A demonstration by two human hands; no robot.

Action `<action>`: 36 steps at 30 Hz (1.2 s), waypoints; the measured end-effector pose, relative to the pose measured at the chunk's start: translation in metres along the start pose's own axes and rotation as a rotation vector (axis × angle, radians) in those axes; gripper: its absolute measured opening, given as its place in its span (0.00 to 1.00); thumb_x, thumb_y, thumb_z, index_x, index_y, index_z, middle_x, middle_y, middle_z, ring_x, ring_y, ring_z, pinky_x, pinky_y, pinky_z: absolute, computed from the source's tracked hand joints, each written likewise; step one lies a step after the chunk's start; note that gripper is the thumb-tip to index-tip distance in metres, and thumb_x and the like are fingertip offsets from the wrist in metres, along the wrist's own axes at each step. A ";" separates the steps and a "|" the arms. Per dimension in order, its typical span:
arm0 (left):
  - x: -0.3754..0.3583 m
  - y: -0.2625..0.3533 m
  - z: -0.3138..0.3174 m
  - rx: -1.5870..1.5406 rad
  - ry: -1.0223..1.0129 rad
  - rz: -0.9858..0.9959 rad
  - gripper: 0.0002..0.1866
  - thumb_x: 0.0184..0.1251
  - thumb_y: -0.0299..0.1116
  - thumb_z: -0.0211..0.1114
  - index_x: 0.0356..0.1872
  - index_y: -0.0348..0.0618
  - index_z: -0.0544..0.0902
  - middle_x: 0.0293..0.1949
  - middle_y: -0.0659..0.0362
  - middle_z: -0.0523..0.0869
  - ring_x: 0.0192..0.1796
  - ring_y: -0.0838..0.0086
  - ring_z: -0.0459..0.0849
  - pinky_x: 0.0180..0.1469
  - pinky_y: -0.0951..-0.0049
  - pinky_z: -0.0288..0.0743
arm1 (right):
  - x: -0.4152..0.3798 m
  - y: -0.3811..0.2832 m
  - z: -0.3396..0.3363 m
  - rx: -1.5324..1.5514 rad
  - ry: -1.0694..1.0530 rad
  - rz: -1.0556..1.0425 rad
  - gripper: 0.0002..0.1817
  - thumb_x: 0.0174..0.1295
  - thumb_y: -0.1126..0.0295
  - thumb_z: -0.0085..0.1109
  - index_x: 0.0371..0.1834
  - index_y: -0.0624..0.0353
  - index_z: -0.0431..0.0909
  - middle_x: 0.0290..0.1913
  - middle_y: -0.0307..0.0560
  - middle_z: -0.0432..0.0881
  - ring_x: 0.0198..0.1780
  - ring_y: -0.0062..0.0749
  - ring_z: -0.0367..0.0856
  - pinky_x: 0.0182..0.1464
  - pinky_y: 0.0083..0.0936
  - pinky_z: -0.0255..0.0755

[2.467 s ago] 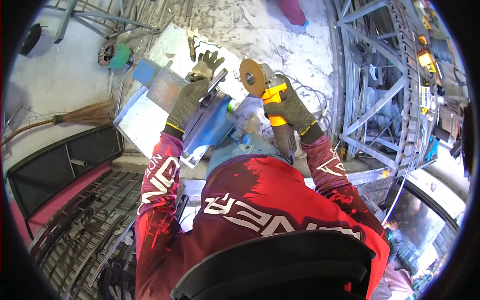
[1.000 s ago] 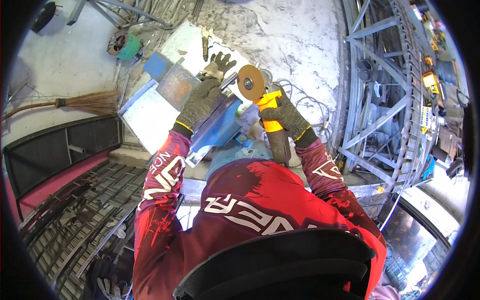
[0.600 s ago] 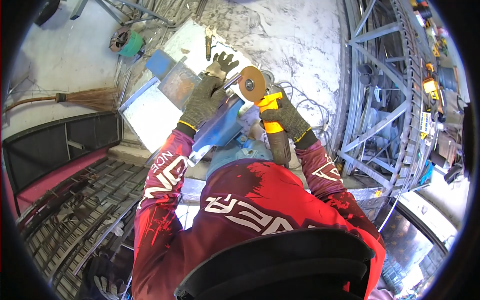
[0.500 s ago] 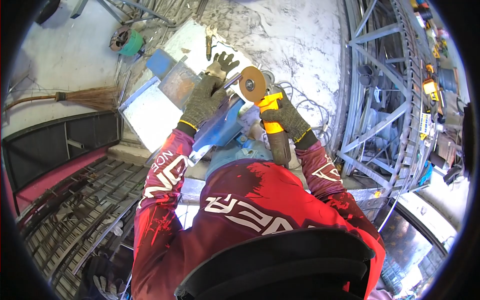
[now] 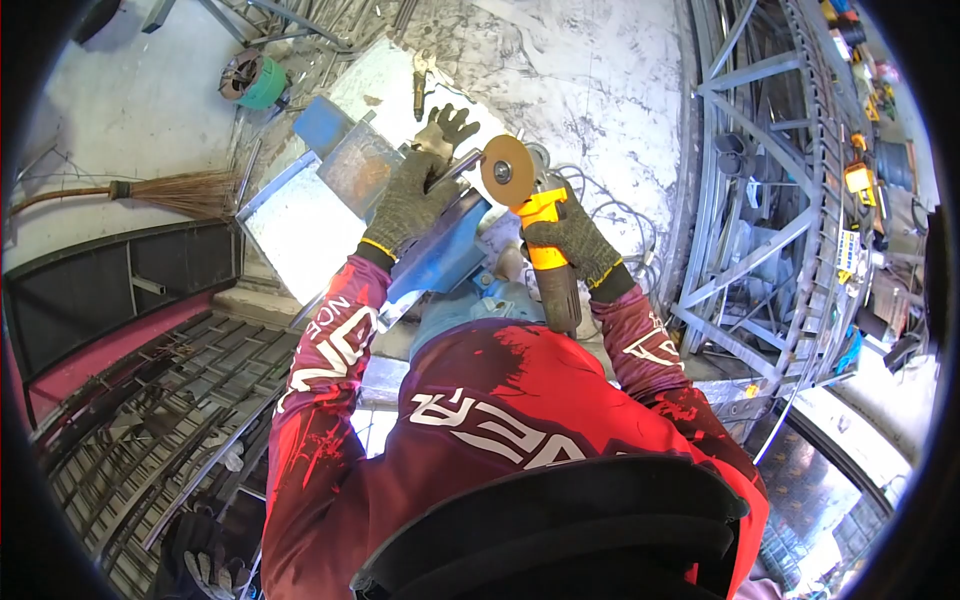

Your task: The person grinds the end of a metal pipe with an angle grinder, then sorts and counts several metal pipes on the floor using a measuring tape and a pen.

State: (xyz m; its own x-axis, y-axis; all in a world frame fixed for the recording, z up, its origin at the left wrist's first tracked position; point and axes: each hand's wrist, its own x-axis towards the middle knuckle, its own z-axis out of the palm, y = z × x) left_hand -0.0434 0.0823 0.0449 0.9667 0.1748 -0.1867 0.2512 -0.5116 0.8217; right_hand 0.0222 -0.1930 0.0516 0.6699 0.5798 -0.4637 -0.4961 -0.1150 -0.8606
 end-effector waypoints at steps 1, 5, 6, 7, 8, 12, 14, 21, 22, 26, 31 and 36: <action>0.001 -0.009 0.003 -0.009 0.036 0.101 0.11 0.68 0.35 0.65 0.41 0.37 0.79 0.39 0.47 0.79 0.43 0.58 0.80 0.48 0.60 0.74 | 0.000 0.001 0.000 0.000 0.000 0.000 0.26 0.53 0.75 0.71 0.55 0.59 0.71 0.39 0.47 0.84 0.35 0.36 0.86 0.37 0.32 0.83; 0.001 -0.030 0.009 -0.057 0.093 0.224 0.15 0.72 0.37 0.60 0.49 0.36 0.82 0.48 0.43 0.82 0.51 0.52 0.81 0.57 0.57 0.74 | 0.001 0.000 -0.002 0.006 0.011 0.062 0.32 0.50 0.75 0.73 0.59 0.57 0.68 0.43 0.45 0.82 0.40 0.33 0.84 0.41 0.31 0.82; 0.002 -0.030 0.010 -0.057 0.092 0.225 0.15 0.72 0.37 0.60 0.49 0.36 0.82 0.48 0.43 0.82 0.51 0.52 0.81 0.57 0.57 0.74 | 0.002 -0.002 -0.003 0.006 0.007 0.124 0.38 0.48 0.76 0.74 0.63 0.55 0.65 0.48 0.43 0.80 0.45 0.30 0.82 0.46 0.30 0.82; 0.003 -0.031 0.010 -0.040 0.090 0.237 0.14 0.72 0.36 0.59 0.48 0.36 0.82 0.48 0.43 0.82 0.52 0.51 0.81 0.58 0.57 0.74 | 0.002 -0.003 -0.002 0.006 0.007 0.124 0.38 0.48 0.76 0.74 0.63 0.55 0.65 0.48 0.43 0.80 0.45 0.30 0.82 0.46 0.30 0.82; 0.004 -0.032 0.010 -0.022 0.088 0.249 0.13 0.72 0.35 0.58 0.47 0.35 0.81 0.48 0.43 0.82 0.52 0.50 0.80 0.58 0.56 0.73 | 0.001 -0.004 -0.001 0.013 0.001 0.109 0.38 0.48 0.77 0.74 0.64 0.54 0.65 0.48 0.43 0.80 0.45 0.30 0.82 0.46 0.30 0.82; 0.004 -0.024 0.006 0.010 0.056 0.280 0.13 0.72 0.35 0.58 0.46 0.35 0.81 0.49 0.42 0.81 0.52 0.48 0.80 0.58 0.55 0.73 | 0.001 -0.006 0.002 0.032 -0.006 0.096 0.39 0.48 0.77 0.74 0.65 0.54 0.64 0.49 0.43 0.80 0.46 0.30 0.82 0.47 0.30 0.82; 0.001 -0.017 0.003 0.048 0.037 0.216 0.12 0.71 0.33 0.60 0.47 0.36 0.81 0.49 0.46 0.81 0.54 0.54 0.80 0.61 0.61 0.72 | 0.002 -0.007 0.003 0.055 -0.019 0.102 0.40 0.48 0.77 0.74 0.65 0.54 0.64 0.49 0.43 0.80 0.46 0.30 0.82 0.47 0.30 0.82; -0.002 -0.011 0.004 0.041 0.095 0.210 0.10 0.68 0.31 0.63 0.44 0.37 0.78 0.45 0.47 0.80 0.50 0.55 0.80 0.56 0.61 0.74 | 0.009 0.006 0.001 0.074 -0.015 0.045 0.40 0.48 0.76 0.75 0.66 0.54 0.64 0.50 0.43 0.80 0.46 0.30 0.82 0.47 0.30 0.82; -0.002 -0.011 0.004 0.024 0.095 0.189 0.09 0.67 0.31 0.64 0.43 0.38 0.77 0.44 0.48 0.79 0.48 0.56 0.80 0.54 0.61 0.74 | 0.008 0.004 0.002 0.073 -0.016 0.045 0.40 0.48 0.76 0.75 0.66 0.54 0.64 0.50 0.43 0.80 0.46 0.30 0.82 0.47 0.30 0.82; -0.001 -0.012 0.007 0.036 0.176 0.230 0.10 0.64 0.30 0.66 0.41 0.39 0.76 0.39 0.50 0.77 0.42 0.59 0.79 0.47 0.62 0.73 | 0.005 -0.002 0.006 0.070 -0.016 0.069 0.39 0.49 0.77 0.74 0.65 0.54 0.64 0.50 0.43 0.80 0.47 0.30 0.82 0.47 0.30 0.82; -0.001 -0.010 0.006 0.014 0.178 0.174 0.11 0.61 0.30 0.69 0.38 0.40 0.75 0.35 0.52 0.76 0.36 0.62 0.76 0.41 0.62 0.72 | 0.008 0.005 0.008 0.093 -0.021 0.048 0.37 0.49 0.76 0.74 0.63 0.54 0.66 0.49 0.43 0.81 0.47 0.29 0.82 0.47 0.30 0.82; 0.000 -0.005 0.005 0.043 0.226 0.141 0.14 0.58 0.31 0.72 0.35 0.41 0.72 0.29 0.54 0.75 0.32 0.62 0.75 0.37 0.61 0.71 | 0.010 0.006 0.010 0.036 -0.045 -0.011 0.35 0.52 0.81 0.71 0.62 0.51 0.63 0.40 0.47 0.81 0.35 0.37 0.85 0.36 0.35 0.84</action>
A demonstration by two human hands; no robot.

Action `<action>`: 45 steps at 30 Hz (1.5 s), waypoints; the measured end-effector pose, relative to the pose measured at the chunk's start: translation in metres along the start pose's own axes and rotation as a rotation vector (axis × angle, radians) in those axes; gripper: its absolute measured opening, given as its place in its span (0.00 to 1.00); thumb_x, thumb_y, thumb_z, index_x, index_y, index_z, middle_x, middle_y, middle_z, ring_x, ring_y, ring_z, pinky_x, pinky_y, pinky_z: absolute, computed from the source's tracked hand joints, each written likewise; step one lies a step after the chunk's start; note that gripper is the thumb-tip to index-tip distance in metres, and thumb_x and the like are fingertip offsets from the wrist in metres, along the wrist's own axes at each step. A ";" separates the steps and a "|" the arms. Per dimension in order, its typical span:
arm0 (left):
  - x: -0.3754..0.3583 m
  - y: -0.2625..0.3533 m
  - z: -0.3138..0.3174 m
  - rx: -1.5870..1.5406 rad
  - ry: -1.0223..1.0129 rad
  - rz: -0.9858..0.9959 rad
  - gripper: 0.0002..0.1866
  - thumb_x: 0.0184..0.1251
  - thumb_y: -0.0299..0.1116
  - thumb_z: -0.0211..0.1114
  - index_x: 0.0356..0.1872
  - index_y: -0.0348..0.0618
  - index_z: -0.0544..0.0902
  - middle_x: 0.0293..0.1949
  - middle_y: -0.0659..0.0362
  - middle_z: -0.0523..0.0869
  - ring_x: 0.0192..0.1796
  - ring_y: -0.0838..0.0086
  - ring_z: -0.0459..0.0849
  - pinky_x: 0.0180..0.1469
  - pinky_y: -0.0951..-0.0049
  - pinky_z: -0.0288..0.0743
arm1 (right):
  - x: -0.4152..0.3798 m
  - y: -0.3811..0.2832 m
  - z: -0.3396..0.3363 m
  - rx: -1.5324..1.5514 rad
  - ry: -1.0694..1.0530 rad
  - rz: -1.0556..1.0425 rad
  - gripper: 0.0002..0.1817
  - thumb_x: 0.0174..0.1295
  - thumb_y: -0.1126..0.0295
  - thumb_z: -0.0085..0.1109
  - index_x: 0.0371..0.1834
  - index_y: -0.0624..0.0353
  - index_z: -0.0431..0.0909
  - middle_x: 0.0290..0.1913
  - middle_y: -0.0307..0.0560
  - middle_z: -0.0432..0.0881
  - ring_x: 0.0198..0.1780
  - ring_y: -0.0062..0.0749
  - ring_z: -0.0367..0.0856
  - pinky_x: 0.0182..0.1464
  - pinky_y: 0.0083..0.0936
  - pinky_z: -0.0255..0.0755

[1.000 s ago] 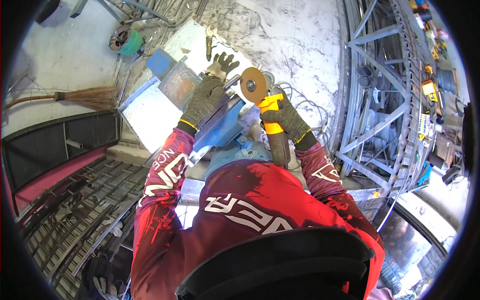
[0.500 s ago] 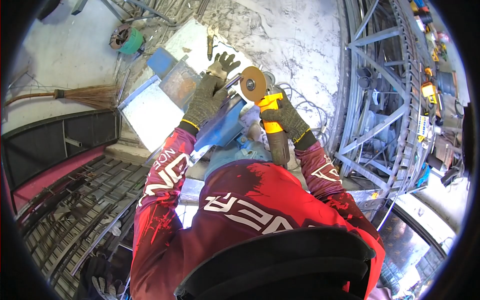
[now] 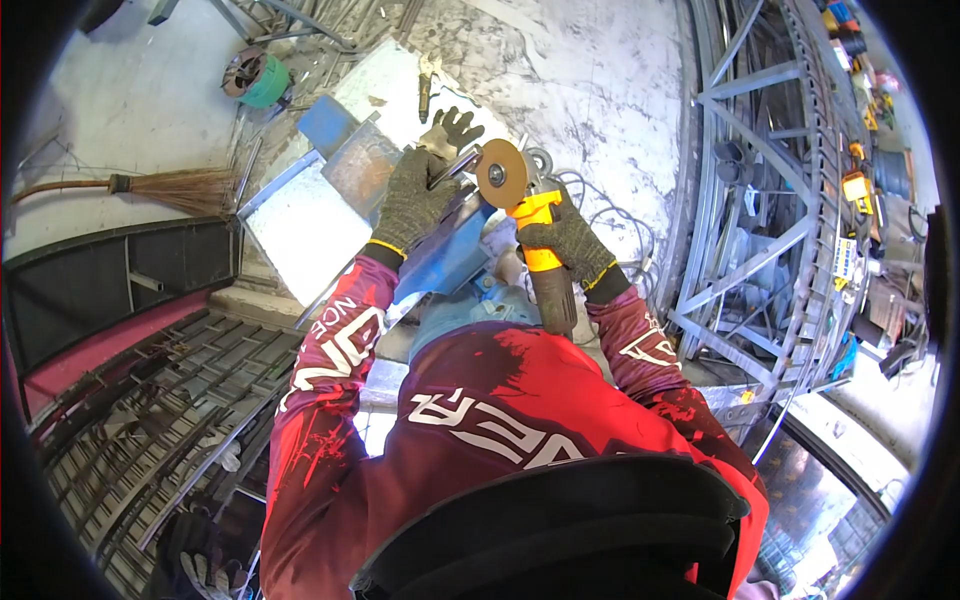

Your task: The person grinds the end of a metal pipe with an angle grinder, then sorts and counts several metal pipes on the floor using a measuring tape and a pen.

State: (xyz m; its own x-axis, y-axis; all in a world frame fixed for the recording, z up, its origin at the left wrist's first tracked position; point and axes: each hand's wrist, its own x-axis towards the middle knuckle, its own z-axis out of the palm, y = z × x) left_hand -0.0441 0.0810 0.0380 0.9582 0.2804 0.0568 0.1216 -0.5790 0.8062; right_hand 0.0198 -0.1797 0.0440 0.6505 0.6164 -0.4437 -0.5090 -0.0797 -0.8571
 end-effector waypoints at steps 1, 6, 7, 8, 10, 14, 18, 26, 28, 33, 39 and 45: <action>0.000 -0.001 0.000 -0.001 0.018 -0.003 0.15 0.57 0.31 0.72 0.34 0.42 0.72 0.28 0.53 0.74 0.31 0.61 0.74 0.37 0.61 0.70 | 0.000 -0.001 0.001 -0.002 -0.002 -0.001 0.35 0.52 0.81 0.71 0.62 0.51 0.63 0.40 0.47 0.81 0.35 0.37 0.85 0.36 0.35 0.84; 0.001 0.002 -0.001 0.020 0.074 -0.009 0.16 0.57 0.32 0.72 0.32 0.42 0.70 0.28 0.52 0.74 0.31 0.59 0.74 0.36 0.59 0.70 | -0.002 -0.006 0.005 -0.028 -0.022 0.023 0.35 0.53 0.80 0.71 0.63 0.53 0.63 0.40 0.48 0.81 0.35 0.37 0.85 0.37 0.35 0.84; 0.001 0.000 0.000 0.014 0.078 -0.021 0.17 0.57 0.32 0.73 0.32 0.42 0.70 0.28 0.52 0.75 0.31 0.59 0.75 0.36 0.59 0.70 | -0.003 -0.008 0.006 -0.030 -0.026 0.020 0.35 0.53 0.80 0.71 0.63 0.53 0.63 0.40 0.48 0.81 0.35 0.37 0.85 0.37 0.35 0.84; 0.001 -0.001 0.000 0.008 0.082 -0.033 0.17 0.57 0.33 0.73 0.32 0.42 0.70 0.29 0.52 0.75 0.31 0.58 0.75 0.36 0.59 0.70 | -0.005 -0.010 0.007 0.027 -0.031 0.028 0.34 0.53 0.79 0.70 0.62 0.53 0.64 0.41 0.48 0.81 0.35 0.37 0.85 0.37 0.35 0.84; 0.001 -0.002 -0.001 0.037 0.083 -0.036 0.17 0.58 0.34 0.73 0.33 0.41 0.71 0.29 0.51 0.75 0.32 0.57 0.75 0.37 0.58 0.70 | -0.010 -0.016 0.007 0.070 -0.024 -0.001 0.28 0.55 0.77 0.68 0.60 0.58 0.68 0.41 0.49 0.82 0.35 0.38 0.85 0.36 0.35 0.84; -0.001 0.004 -0.014 -0.050 0.046 -0.074 0.12 0.62 0.35 0.69 0.37 0.39 0.76 0.37 0.46 0.77 0.39 0.51 0.78 0.42 0.57 0.73 | -0.019 -0.012 -0.016 0.248 -0.006 0.131 0.25 0.56 0.73 0.66 0.58 0.61 0.72 0.39 0.50 0.82 0.33 0.40 0.85 0.37 0.35 0.85; 0.011 0.007 -0.029 0.082 0.076 0.119 0.12 0.67 0.37 0.66 0.38 0.37 0.80 0.36 0.46 0.77 0.40 0.53 0.78 0.45 0.59 0.72 | -0.032 -0.008 -0.038 0.411 0.063 0.071 0.26 0.56 0.75 0.64 0.60 0.60 0.70 0.38 0.51 0.82 0.33 0.41 0.85 0.36 0.37 0.85; 0.057 0.125 -0.167 -0.119 0.335 0.129 0.14 0.77 0.38 0.61 0.44 0.34 0.80 0.29 0.59 0.86 0.30 0.75 0.83 0.35 0.74 0.76 | -0.051 0.013 -0.074 0.461 0.081 0.013 0.25 0.57 0.68 0.67 0.57 0.61 0.73 0.37 0.50 0.82 0.33 0.40 0.85 0.37 0.36 0.84; 0.063 0.159 -0.212 -0.142 0.583 0.196 0.15 0.77 0.42 0.61 0.39 0.39 0.79 0.24 0.61 0.81 0.24 0.78 0.79 0.30 0.76 0.73 | -0.057 0.000 -0.069 0.468 0.135 -0.012 0.24 0.58 0.71 0.65 0.58 0.61 0.72 0.37 0.50 0.83 0.32 0.42 0.85 0.35 0.37 0.85; 0.063 0.186 -0.272 -0.432 0.848 0.453 0.10 0.74 0.38 0.66 0.36 0.45 0.77 0.24 0.67 0.73 0.20 0.82 0.74 0.22 0.77 0.73 | -0.060 -0.001 -0.076 0.477 0.096 -0.012 0.23 0.57 0.72 0.64 0.57 0.61 0.72 0.38 0.50 0.82 0.33 0.42 0.85 0.36 0.38 0.85; 0.052 0.125 -0.249 -0.049 0.969 0.253 0.12 0.74 0.37 0.62 0.42 0.37 0.83 0.29 0.62 0.82 0.29 0.81 0.78 0.33 0.76 0.73 | -0.046 0.021 -0.101 0.393 0.060 -0.060 0.25 0.55 0.69 0.66 0.56 0.60 0.70 0.37 0.50 0.81 0.31 0.44 0.84 0.34 0.39 0.83; 0.047 0.081 -0.207 -0.120 0.974 0.118 0.11 0.76 0.34 0.61 0.49 0.36 0.79 0.30 0.61 0.80 0.28 0.79 0.79 0.32 0.75 0.76 | -0.042 0.007 -0.090 0.383 0.012 -0.028 0.22 0.54 0.72 0.63 0.53 0.58 0.71 0.32 0.50 0.81 0.28 0.44 0.84 0.32 0.41 0.84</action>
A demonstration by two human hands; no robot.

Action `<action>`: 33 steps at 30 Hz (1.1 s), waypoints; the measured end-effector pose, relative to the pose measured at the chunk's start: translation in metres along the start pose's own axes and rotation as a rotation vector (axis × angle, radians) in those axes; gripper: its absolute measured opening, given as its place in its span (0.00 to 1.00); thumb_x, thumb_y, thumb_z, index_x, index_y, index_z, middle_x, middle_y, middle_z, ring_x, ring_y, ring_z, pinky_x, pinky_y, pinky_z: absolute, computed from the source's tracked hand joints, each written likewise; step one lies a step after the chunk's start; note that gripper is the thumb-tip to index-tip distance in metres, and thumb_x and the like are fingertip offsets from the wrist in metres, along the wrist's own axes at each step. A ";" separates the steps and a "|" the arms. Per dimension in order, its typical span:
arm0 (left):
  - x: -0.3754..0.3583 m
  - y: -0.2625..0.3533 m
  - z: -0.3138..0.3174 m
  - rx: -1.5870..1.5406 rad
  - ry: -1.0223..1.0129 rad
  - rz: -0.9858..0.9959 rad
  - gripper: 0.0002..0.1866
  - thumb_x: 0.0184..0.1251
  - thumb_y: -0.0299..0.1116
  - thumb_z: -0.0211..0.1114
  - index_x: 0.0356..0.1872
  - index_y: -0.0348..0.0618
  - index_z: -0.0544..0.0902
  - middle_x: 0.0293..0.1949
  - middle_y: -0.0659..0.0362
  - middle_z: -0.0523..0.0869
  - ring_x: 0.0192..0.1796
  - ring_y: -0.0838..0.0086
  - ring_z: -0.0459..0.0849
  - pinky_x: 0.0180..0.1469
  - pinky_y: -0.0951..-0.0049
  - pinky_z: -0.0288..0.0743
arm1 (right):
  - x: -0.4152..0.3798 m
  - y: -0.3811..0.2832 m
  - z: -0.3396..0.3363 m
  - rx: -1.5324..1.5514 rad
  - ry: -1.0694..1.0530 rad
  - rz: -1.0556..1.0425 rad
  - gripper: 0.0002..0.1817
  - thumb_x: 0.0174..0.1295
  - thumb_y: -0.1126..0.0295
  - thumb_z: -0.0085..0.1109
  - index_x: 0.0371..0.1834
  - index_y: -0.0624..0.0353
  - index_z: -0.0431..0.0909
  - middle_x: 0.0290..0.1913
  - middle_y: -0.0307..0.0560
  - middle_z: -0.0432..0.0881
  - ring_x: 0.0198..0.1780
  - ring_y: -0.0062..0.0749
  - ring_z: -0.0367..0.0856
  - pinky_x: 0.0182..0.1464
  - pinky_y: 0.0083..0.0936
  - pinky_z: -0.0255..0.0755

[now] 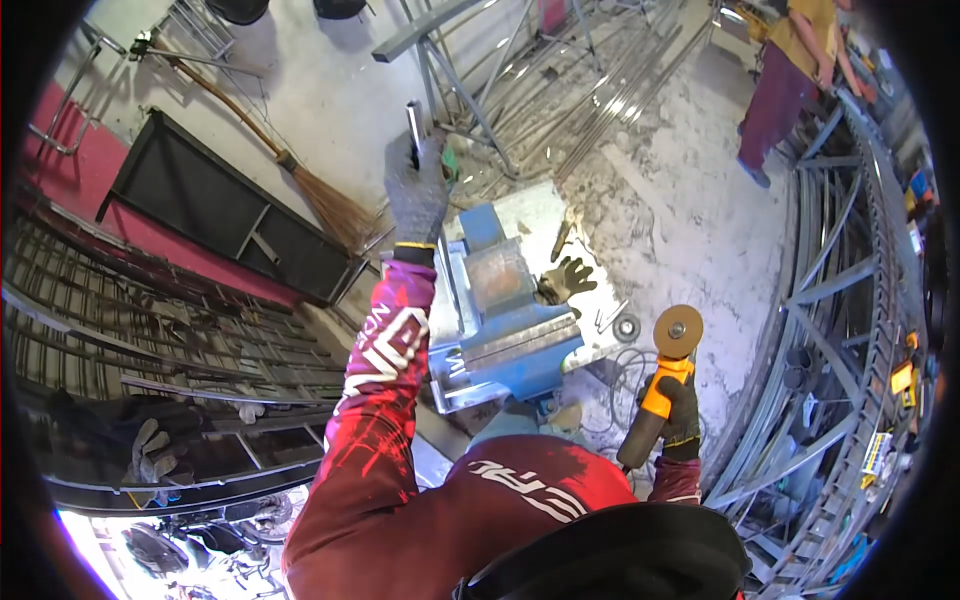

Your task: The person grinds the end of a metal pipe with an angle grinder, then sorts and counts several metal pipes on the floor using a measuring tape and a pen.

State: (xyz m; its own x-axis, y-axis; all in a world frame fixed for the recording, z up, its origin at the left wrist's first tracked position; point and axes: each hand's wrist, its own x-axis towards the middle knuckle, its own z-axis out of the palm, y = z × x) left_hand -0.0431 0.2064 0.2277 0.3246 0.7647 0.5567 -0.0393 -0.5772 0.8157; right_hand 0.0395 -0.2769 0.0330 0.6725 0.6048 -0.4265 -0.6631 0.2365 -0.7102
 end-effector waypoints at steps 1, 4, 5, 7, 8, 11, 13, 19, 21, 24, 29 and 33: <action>-0.003 -0.002 0.003 -0.035 -0.001 0.004 0.12 0.76 0.34 0.61 0.50 0.36 0.79 0.30 0.61 0.80 0.28 0.79 0.79 0.32 0.75 0.76 | 0.000 -0.001 0.002 -0.013 -0.002 -0.007 0.21 0.54 0.72 0.63 0.53 0.58 0.71 0.32 0.50 0.81 0.28 0.44 0.84 0.32 0.41 0.84; -0.004 -0.022 0.009 0.032 0.032 0.128 0.12 0.76 0.33 0.60 0.51 0.36 0.78 0.31 0.59 0.80 0.30 0.78 0.79 0.34 0.74 0.76 | -0.003 -0.005 0.006 -0.043 -0.006 -0.012 0.22 0.55 0.72 0.63 0.53 0.59 0.71 0.32 0.50 0.81 0.28 0.44 0.85 0.32 0.41 0.84; -0.005 -0.029 0.011 0.082 0.042 0.191 0.12 0.76 0.33 0.60 0.51 0.36 0.78 0.31 0.59 0.81 0.31 0.78 0.80 0.34 0.74 0.76 | -0.004 -0.005 0.008 -0.048 -0.005 -0.013 0.22 0.55 0.72 0.63 0.54 0.59 0.71 0.32 0.51 0.82 0.28 0.45 0.85 0.32 0.41 0.84; -0.012 -0.019 0.012 0.084 0.023 0.140 0.12 0.74 0.31 0.59 0.51 0.34 0.79 0.39 0.52 0.81 0.41 0.65 0.79 0.46 0.66 0.74 | -0.006 -0.005 0.011 -0.042 0.012 -0.008 0.22 0.55 0.72 0.63 0.54 0.59 0.71 0.32 0.51 0.82 0.28 0.45 0.85 0.32 0.41 0.84; -0.015 -0.013 0.014 0.034 -0.009 0.026 0.12 0.72 0.30 0.58 0.50 0.33 0.79 0.46 0.45 0.81 0.50 0.53 0.79 0.56 0.59 0.71 | -0.006 -0.006 0.011 -0.037 0.027 -0.002 0.22 0.55 0.72 0.63 0.54 0.59 0.71 0.33 0.51 0.82 0.28 0.45 0.85 0.32 0.40 0.84; -0.016 -0.011 0.020 0.002 -0.042 0.032 0.11 0.72 0.29 0.59 0.49 0.34 0.80 0.40 0.49 0.81 0.43 0.61 0.80 0.49 0.63 0.74 | -0.006 -0.003 0.006 -0.021 0.029 -0.006 0.22 0.56 0.72 0.63 0.55 0.60 0.71 0.34 0.52 0.82 0.28 0.45 0.85 0.32 0.40 0.84; -0.018 -0.009 0.024 -0.024 -0.067 0.038 0.10 0.71 0.29 0.60 0.48 0.35 0.80 0.37 0.52 0.81 0.40 0.65 0.80 0.46 0.64 0.74 | -0.006 -0.002 0.004 -0.008 0.045 -0.007 0.22 0.56 0.72 0.63 0.55 0.60 0.72 0.34 0.52 0.82 0.28 0.45 0.85 0.32 0.40 0.84; -0.017 -0.015 0.028 -0.106 -0.030 -0.044 0.07 0.73 0.30 0.60 0.43 0.37 0.80 0.31 0.59 0.78 0.31 0.76 0.78 0.35 0.72 0.73 | -0.006 -0.005 0.008 -0.019 0.051 -0.009 0.24 0.55 0.72 0.63 0.57 0.58 0.71 0.33 0.52 0.82 0.29 0.46 0.85 0.32 0.41 0.85; -0.013 -0.017 0.019 -0.209 -0.044 -0.055 0.09 0.76 0.32 0.58 0.43 0.36 0.79 0.31 0.59 0.79 0.29 0.77 0.79 0.33 0.72 0.75 | -0.005 -0.009 0.013 -0.028 0.057 -0.013 0.22 0.54 0.74 0.62 0.54 0.59 0.72 0.32 0.50 0.82 0.28 0.45 0.84 0.31 0.40 0.84; -0.004 -0.012 -0.005 -0.184 -0.016 -0.104 0.10 0.78 0.33 0.55 0.45 0.35 0.79 0.30 0.58 0.79 0.29 0.76 0.81 0.33 0.70 0.77 | -0.001 -0.011 0.016 -0.005 0.068 -0.001 0.21 0.53 0.76 0.59 0.53 0.60 0.72 0.32 0.51 0.81 0.27 0.44 0.83 0.31 0.40 0.83; 0.020 -0.031 -0.046 -0.132 0.108 -0.199 0.12 0.76 0.34 0.57 0.47 0.34 0.80 0.31 0.54 0.84 0.29 0.74 0.82 0.34 0.68 0.77 | 0.021 0.000 -0.003 -0.006 0.048 0.023 0.25 0.56 0.70 0.65 0.58 0.59 0.71 0.35 0.53 0.83 0.31 0.46 0.85 0.34 0.43 0.85; 0.042 -0.059 -0.076 0.322 0.193 -0.133 0.13 0.75 0.34 0.58 0.41 0.32 0.80 0.28 0.53 0.86 0.31 0.70 0.86 0.37 0.67 0.80 | 0.025 -0.001 0.017 0.004 0.041 0.041 0.25 0.55 0.70 0.64 0.57 0.60 0.71 0.35 0.53 0.82 0.31 0.47 0.85 0.35 0.43 0.85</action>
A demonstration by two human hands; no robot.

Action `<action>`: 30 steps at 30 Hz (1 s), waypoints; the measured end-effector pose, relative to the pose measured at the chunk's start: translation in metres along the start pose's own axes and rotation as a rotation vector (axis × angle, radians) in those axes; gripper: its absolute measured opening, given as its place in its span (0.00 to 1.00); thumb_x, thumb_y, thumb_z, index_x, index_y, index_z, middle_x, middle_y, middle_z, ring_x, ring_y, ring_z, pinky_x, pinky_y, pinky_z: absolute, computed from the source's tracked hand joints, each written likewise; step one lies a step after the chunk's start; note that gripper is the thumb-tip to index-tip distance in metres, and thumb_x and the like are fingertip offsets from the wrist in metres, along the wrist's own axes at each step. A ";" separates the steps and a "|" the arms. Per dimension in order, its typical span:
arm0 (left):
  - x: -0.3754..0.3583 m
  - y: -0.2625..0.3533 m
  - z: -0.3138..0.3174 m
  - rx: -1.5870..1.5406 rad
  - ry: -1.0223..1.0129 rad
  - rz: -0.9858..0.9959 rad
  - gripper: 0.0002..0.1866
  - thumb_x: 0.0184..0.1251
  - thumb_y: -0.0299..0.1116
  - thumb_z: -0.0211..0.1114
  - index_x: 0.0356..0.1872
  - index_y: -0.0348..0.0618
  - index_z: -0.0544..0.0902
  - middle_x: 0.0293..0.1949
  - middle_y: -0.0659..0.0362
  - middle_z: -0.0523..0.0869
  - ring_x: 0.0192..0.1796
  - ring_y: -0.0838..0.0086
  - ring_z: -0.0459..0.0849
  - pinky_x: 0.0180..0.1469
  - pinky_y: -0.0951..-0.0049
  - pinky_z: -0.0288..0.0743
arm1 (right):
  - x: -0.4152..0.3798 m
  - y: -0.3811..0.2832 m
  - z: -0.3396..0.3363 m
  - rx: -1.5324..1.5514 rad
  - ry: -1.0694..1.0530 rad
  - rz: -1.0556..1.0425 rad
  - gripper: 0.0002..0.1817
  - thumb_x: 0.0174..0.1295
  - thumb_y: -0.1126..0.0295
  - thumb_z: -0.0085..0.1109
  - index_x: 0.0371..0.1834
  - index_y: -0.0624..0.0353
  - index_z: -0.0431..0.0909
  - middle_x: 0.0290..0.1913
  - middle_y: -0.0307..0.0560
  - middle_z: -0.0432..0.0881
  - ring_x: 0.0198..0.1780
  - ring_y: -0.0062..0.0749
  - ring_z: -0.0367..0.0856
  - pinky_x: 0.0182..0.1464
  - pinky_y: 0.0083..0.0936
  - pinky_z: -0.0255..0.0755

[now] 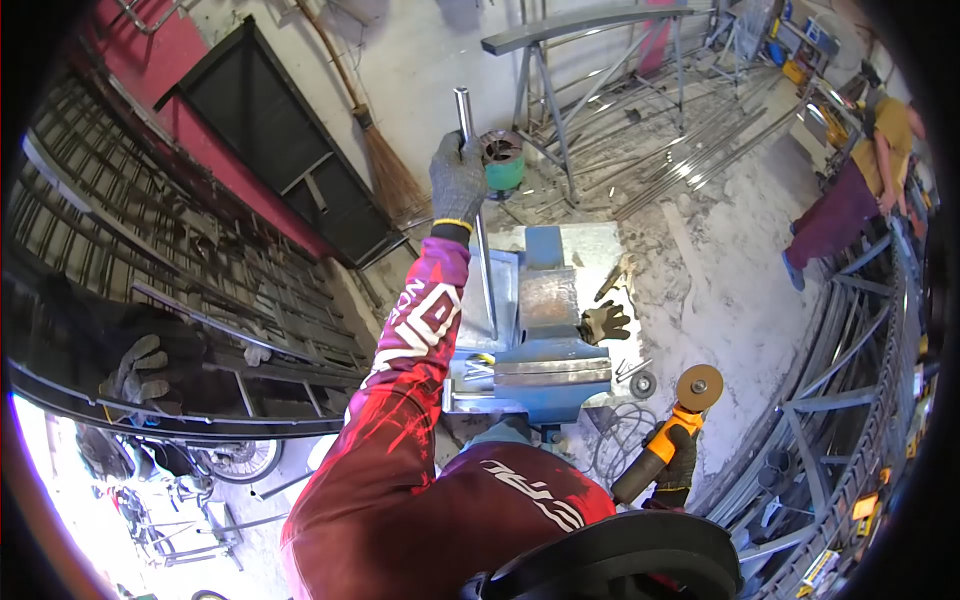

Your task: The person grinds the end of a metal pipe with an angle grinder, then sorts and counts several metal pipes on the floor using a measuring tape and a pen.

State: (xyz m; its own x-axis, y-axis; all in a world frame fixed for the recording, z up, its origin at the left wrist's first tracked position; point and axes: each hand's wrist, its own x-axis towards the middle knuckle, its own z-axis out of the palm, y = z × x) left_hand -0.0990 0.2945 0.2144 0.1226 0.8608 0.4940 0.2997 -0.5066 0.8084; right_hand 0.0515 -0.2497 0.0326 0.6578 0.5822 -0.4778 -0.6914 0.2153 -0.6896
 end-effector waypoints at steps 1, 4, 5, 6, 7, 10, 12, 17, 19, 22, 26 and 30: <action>0.008 -0.019 -0.001 0.011 0.002 -0.007 0.13 0.75 0.34 0.58 0.41 0.32 0.80 0.28 0.53 0.86 0.31 0.70 0.86 0.37 0.67 0.80 | -0.001 0.001 0.003 0.003 -0.004 0.006 0.25 0.55 0.71 0.64 0.57 0.60 0.71 0.35 0.53 0.82 0.31 0.47 0.85 0.35 0.43 0.85; 0.020 -0.051 -0.007 -0.077 -0.037 -0.121 0.14 0.75 0.36 0.59 0.41 0.30 0.80 0.29 0.51 0.86 0.31 0.68 0.87 0.37 0.67 0.80 | 0.001 0.001 0.009 0.006 -0.012 0.017 0.25 0.55 0.71 0.63 0.57 0.60 0.71 0.36 0.53 0.82 0.31 0.47 0.85 0.35 0.43 0.85; 0.018 -0.061 -0.010 -0.071 -0.037 -0.124 0.14 0.75 0.36 0.59 0.41 0.30 0.80 0.29 0.51 0.86 0.31 0.68 0.87 0.37 0.67 0.80 | 0.002 0.001 0.011 0.006 -0.014 0.019 0.25 0.55 0.71 0.63 0.57 0.60 0.71 0.36 0.53 0.82 0.31 0.47 0.85 0.35 0.43 0.85; 0.012 -0.060 -0.013 -0.112 -0.060 -0.230 0.14 0.74 0.35 0.59 0.42 0.29 0.80 0.29 0.51 0.86 0.31 0.68 0.87 0.37 0.67 0.80 | 0.002 0.001 0.013 0.010 -0.015 0.020 0.25 0.55 0.71 0.63 0.57 0.61 0.71 0.36 0.53 0.82 0.31 0.47 0.85 0.35 0.43 0.85; 0.010 -0.058 -0.014 -0.153 -0.087 -0.337 0.14 0.74 0.35 0.58 0.43 0.29 0.79 0.29 0.51 0.86 0.31 0.68 0.87 0.36 0.67 0.80 | 0.002 0.001 0.014 0.010 -0.015 0.023 0.25 0.54 0.71 0.62 0.57 0.61 0.71 0.36 0.53 0.82 0.31 0.47 0.85 0.35 0.43 0.85; 0.000 -0.082 -0.009 -0.263 -0.098 -0.343 0.13 0.73 0.32 0.57 0.46 0.29 0.78 0.30 0.52 0.84 0.32 0.65 0.87 0.35 0.67 0.81 | 0.001 0.002 0.015 0.018 -0.009 0.024 0.25 0.54 0.71 0.62 0.57 0.61 0.71 0.36 0.53 0.82 0.31 0.48 0.85 0.35 0.42 0.85; -0.003 -0.089 -0.010 -0.360 -0.087 -0.346 0.12 0.72 0.31 0.57 0.47 0.29 0.77 0.32 0.52 0.83 0.32 0.64 0.87 0.36 0.66 0.83 | 0.000 0.003 0.017 0.018 -0.009 0.029 0.25 0.54 0.71 0.61 0.57 0.62 0.71 0.36 0.54 0.82 0.31 0.48 0.85 0.35 0.42 0.85; 0.001 -0.098 -0.009 -0.381 -0.065 -0.343 0.13 0.78 0.36 0.56 0.44 0.33 0.78 0.27 0.54 0.85 0.29 0.69 0.87 0.31 0.68 0.79 | 0.000 0.005 0.022 0.032 -0.011 0.027 0.25 0.53 0.72 0.60 0.56 0.62 0.71 0.36 0.54 0.82 0.31 0.48 0.85 0.36 0.42 0.84; 0.002 -0.102 -0.008 -0.362 -0.059 -0.375 0.14 0.78 0.37 0.56 0.44 0.33 0.78 0.27 0.54 0.85 0.29 0.69 0.87 0.30 0.68 0.79 | -0.002 0.006 0.023 0.045 -0.014 0.027 0.25 0.53 0.72 0.60 0.56 0.63 0.71 0.36 0.54 0.82 0.31 0.49 0.84 0.36 0.42 0.84; 0.004 -0.102 -0.008 -0.350 -0.078 -0.350 0.13 0.78 0.36 0.56 0.43 0.33 0.78 0.26 0.54 0.84 0.28 0.69 0.86 0.30 0.69 0.78 | -0.002 0.008 0.026 0.077 -0.018 0.020 0.25 0.53 0.72 0.59 0.56 0.63 0.71 0.37 0.54 0.82 0.32 0.49 0.84 0.36 0.42 0.84; 0.000 -0.094 -0.009 -0.320 -0.085 -0.313 0.13 0.78 0.37 0.56 0.40 0.35 0.78 0.26 0.55 0.84 0.27 0.71 0.84 0.31 0.68 0.78 | -0.001 0.012 0.018 0.158 -0.039 0.027 0.25 0.52 0.67 0.58 0.55 0.66 0.72 0.37 0.55 0.82 0.34 0.50 0.84 0.39 0.44 0.84; 0.003 -0.130 -0.019 -0.019 -0.228 0.095 0.09 0.72 0.32 0.57 0.37 0.40 0.82 0.32 0.53 0.86 0.36 0.64 0.86 0.40 0.65 0.80 | 0.004 0.024 -0.015 0.367 -0.180 0.010 0.36 0.52 0.53 0.52 0.61 0.68 0.73 0.49 0.58 0.83 0.48 0.50 0.83 0.55 0.47 0.77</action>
State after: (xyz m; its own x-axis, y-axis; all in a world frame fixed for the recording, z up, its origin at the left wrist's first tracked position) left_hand -0.1551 0.3616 0.1169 0.3604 0.7970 0.4846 0.2593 -0.5847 0.7687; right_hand 0.0418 -0.2539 0.0056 0.6107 0.7062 -0.3582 -0.7793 0.4558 -0.4299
